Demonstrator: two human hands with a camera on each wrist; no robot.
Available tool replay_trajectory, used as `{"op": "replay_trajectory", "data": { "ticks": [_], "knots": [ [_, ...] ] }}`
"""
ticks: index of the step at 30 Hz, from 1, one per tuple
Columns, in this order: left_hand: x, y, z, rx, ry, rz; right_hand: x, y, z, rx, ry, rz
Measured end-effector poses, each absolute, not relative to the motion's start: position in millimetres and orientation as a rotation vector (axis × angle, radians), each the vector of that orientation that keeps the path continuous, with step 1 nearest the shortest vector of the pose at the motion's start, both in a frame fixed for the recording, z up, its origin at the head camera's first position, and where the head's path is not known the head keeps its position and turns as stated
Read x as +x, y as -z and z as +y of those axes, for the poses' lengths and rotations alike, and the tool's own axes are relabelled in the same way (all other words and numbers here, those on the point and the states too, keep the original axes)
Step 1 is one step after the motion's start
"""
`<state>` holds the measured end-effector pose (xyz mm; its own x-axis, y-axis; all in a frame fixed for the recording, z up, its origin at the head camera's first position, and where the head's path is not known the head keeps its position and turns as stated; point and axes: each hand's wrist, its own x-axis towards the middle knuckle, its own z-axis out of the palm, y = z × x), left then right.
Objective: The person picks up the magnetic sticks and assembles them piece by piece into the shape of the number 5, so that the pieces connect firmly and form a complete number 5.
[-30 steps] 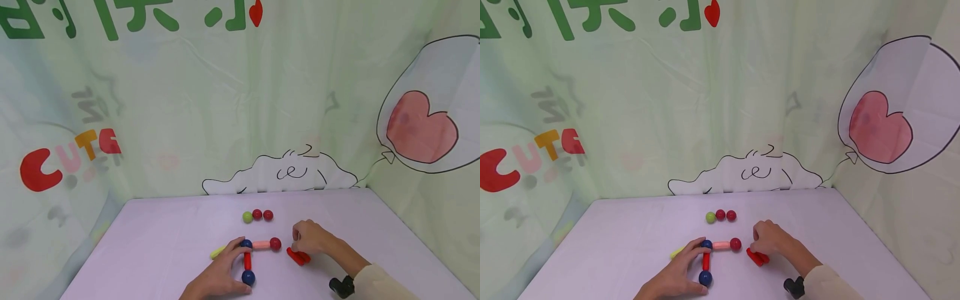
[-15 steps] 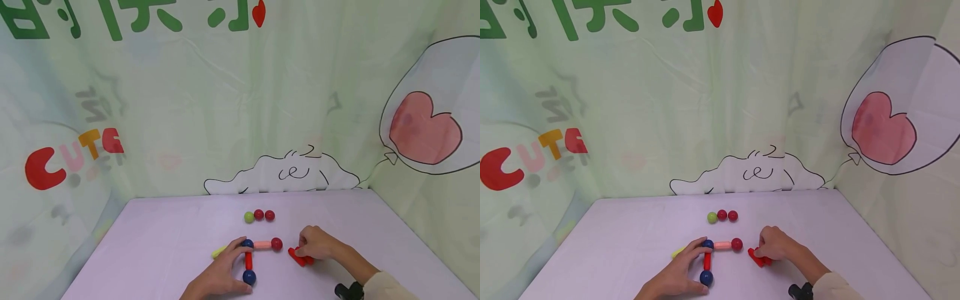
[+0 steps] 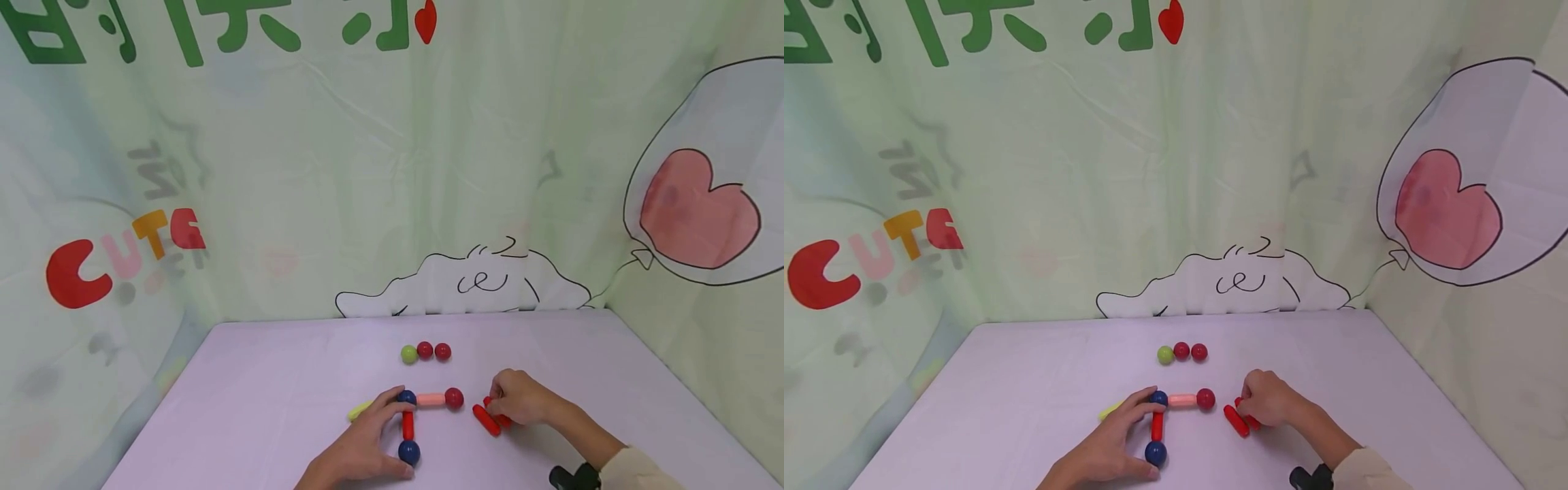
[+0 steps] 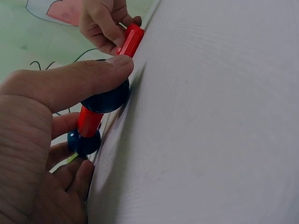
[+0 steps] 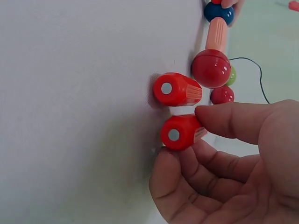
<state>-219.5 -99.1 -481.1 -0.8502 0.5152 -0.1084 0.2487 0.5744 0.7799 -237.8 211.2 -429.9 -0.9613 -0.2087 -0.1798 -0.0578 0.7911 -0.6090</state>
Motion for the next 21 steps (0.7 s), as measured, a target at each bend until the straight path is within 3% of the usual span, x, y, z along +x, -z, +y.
{"op": "replay_trajectory", "data": {
  "ticks": [10,21],
  "knots": [
    [-220,481,-100,0.645,-1.17,2.484,-233,422,201,-0.266,1.053,2.726],
    [-221,481,-98,0.609,-1.148,2.497,-220,415,175,-0.506,1.1,2.678]
  ]
}}
